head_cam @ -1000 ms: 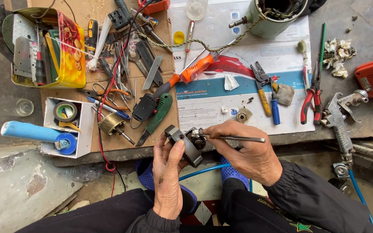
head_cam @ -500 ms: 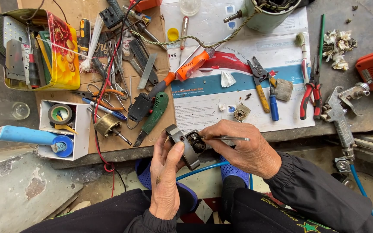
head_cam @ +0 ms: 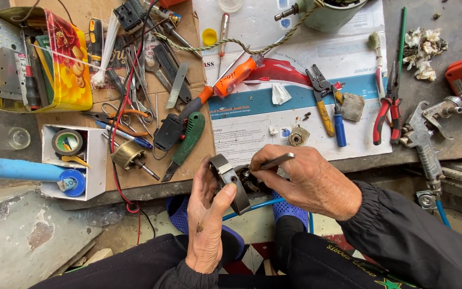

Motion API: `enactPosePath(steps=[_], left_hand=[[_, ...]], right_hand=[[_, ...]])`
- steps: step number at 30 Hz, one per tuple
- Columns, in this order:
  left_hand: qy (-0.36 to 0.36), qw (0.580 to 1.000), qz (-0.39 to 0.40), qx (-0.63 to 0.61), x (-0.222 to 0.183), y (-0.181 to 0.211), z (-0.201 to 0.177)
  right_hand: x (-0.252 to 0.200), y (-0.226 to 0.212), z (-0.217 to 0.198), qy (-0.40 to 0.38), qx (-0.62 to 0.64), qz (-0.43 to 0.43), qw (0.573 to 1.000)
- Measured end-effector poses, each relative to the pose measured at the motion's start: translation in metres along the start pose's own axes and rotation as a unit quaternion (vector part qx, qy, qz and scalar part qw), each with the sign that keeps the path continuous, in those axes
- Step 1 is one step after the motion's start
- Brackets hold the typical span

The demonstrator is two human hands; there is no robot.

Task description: Cleaning and inspecting small electronic or mechanical components using tweezers and a probe on a floor-based workbench.

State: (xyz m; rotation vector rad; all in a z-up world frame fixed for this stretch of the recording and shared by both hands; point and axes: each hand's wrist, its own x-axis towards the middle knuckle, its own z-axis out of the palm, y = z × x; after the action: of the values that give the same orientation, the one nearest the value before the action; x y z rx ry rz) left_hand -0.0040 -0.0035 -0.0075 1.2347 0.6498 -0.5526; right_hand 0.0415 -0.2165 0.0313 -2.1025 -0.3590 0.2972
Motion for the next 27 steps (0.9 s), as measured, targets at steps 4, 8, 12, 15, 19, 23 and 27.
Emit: enactPosePath(steps=[4,8,12,15,19,23,27], left_hand=[[-0.005,1.0,-0.012,0.018,0.0022,-0.0022,-0.0004],[-0.039,0.999,0.013,0.003,0.0031,-0.0048,-0.0017],[-0.05,0.998,0.024,-0.015,0.0028,-0.004,0.0012],[-0.047,0.999,0.021,-0.014,0.0025,-0.0026,0.0029],[-0.045,0.999,0.025,-0.003,0.0047,-0.0089,0.0016],[-0.038,0.999,0.012,0.021,0.0038,-0.0077,0.0048],[-0.038,0.997,0.038,0.056,0.0033,-0.0107,0.0054]], right_hand=[[0.0023,0.0003,-0.0017,-0.032,-0.009,0.081,0.996],[-0.0009,-0.0011,-0.0013,-0.021,-0.021,0.061,0.998],[-0.003,0.0004,0.0008,-0.021,-0.039,0.077,0.996],[-0.0032,-0.0019,0.0007,-0.021,-0.033,0.083,0.996],[-0.0061,0.0002,0.0029,-0.015,-0.032,0.093,0.995],[-0.0063,-0.0004,0.0037,-0.02,-0.048,0.108,0.993],[-0.0063,-0.0034,0.0038,-0.014,-0.036,0.126,0.991]])
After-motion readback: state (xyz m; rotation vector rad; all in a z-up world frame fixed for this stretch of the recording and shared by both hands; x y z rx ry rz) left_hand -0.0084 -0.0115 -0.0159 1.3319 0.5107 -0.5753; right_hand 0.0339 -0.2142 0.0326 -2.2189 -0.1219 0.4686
